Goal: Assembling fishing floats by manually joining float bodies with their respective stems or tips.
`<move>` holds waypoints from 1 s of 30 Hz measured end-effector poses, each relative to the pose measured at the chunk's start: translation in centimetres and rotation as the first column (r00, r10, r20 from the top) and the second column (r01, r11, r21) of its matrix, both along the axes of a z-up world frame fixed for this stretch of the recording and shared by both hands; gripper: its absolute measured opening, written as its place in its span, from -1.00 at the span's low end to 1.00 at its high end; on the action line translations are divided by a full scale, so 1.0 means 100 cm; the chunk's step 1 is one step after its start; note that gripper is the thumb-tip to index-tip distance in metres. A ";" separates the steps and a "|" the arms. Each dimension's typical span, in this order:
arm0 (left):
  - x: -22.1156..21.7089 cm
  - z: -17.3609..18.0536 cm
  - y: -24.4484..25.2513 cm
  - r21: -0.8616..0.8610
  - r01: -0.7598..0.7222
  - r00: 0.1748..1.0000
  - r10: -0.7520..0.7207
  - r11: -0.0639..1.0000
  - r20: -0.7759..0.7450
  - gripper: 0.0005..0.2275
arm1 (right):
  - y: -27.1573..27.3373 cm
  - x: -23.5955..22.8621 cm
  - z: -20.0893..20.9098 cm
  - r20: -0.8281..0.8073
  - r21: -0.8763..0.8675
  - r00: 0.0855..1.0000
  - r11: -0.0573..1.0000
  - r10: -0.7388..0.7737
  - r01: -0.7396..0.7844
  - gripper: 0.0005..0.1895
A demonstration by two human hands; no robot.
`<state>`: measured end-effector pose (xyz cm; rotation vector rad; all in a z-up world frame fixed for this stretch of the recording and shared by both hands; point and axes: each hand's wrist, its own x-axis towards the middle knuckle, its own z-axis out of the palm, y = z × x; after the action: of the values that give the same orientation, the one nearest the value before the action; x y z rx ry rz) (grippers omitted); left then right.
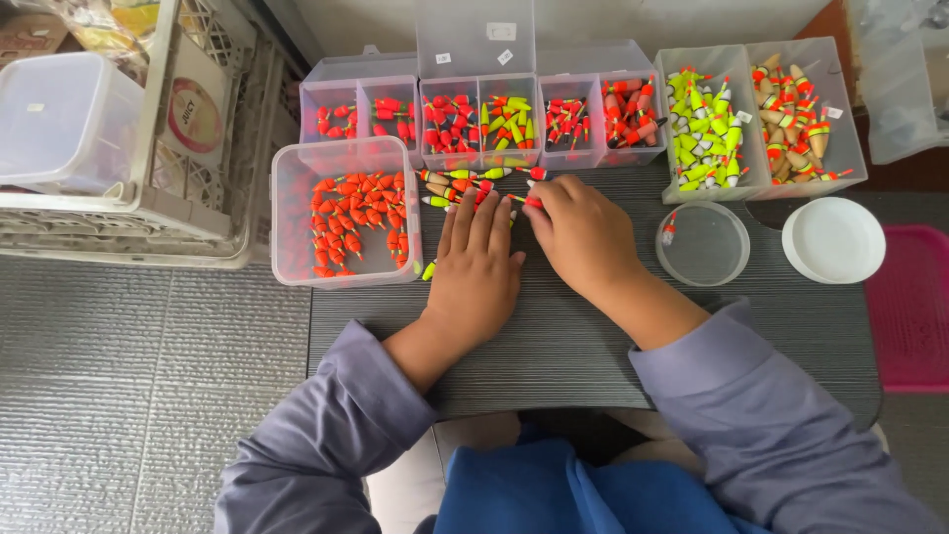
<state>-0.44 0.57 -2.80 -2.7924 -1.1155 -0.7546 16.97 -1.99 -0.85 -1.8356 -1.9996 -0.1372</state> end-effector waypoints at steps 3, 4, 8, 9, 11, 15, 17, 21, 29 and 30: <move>0.000 0.007 0.003 -0.004 0.043 0.984 -0.042 0.999 0.174 -0.47 | -0.024 0.005 -0.004 -0.041 0.038 0.995 0.996 0.086 -0.084 -0.77; 0.000 0.006 0.005 -0.001 0.039 0.984 -0.039 0.999 0.175 -0.47 | -0.029 0.005 -0.006 -0.040 0.040 0.995 0.995 0.090 -0.088 -0.77; 0.002 -0.008 0.007 0.022 0.132 0.951 -0.133 0.991 0.279 -0.89 | -0.041 0.007 -0.012 -0.236 0.125 0.956 0.981 0.174 -0.148 -0.79; 0.002 -0.013 0.007 0.014 0.149 0.946 -0.147 0.989 0.290 -0.91 | -0.040 0.008 -0.011 -0.314 0.154 0.925 0.973 0.214 -0.173 -0.79; 0.003 -0.010 0.007 0.018 0.164 0.930 -0.160 0.986 0.332 -0.92 | -0.040 0.005 -0.008 -0.370 0.194 0.902 0.968 0.223 -0.160 -0.82; 0.004 -0.012 0.006 0.030 0.185 0.901 -0.181 0.982 0.395 -0.94 | -0.041 -0.002 -0.009 -0.472 0.216 0.853 0.967 0.223 -0.133 -0.89; 0.005 -0.015 0.005 0.025 0.191 0.899 -0.185 0.981 0.396 -0.94 | -0.042 0.002 -0.013 -0.473 0.192 0.856 0.972 0.210 -0.133 -0.89; 0.008 -0.022 0.004 0.010 0.185 0.900 -0.173 0.983 0.399 -0.93 | -0.042 0.002 -0.013 -0.493 0.169 0.845 0.976 0.207 -0.140 -0.77; 0.003 -0.011 0.005 -0.002 0.183 0.907 -0.168 0.983 0.385 -0.95 | -0.040 -0.002 -0.012 -0.421 0.239 0.861 0.951 0.285 -0.198 -0.91; 0.003 -0.012 0.005 0.003 0.188 0.906 -0.175 0.982 0.385 -0.96 | -0.041 -0.001 -0.013 -0.415 0.223 0.867 0.955 0.276 -0.197 -0.92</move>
<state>-0.14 1.04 -4.00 -2.8823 -0.9187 -1.3636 16.88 -6.05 -2.10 -1.3477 -1.8005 0.1635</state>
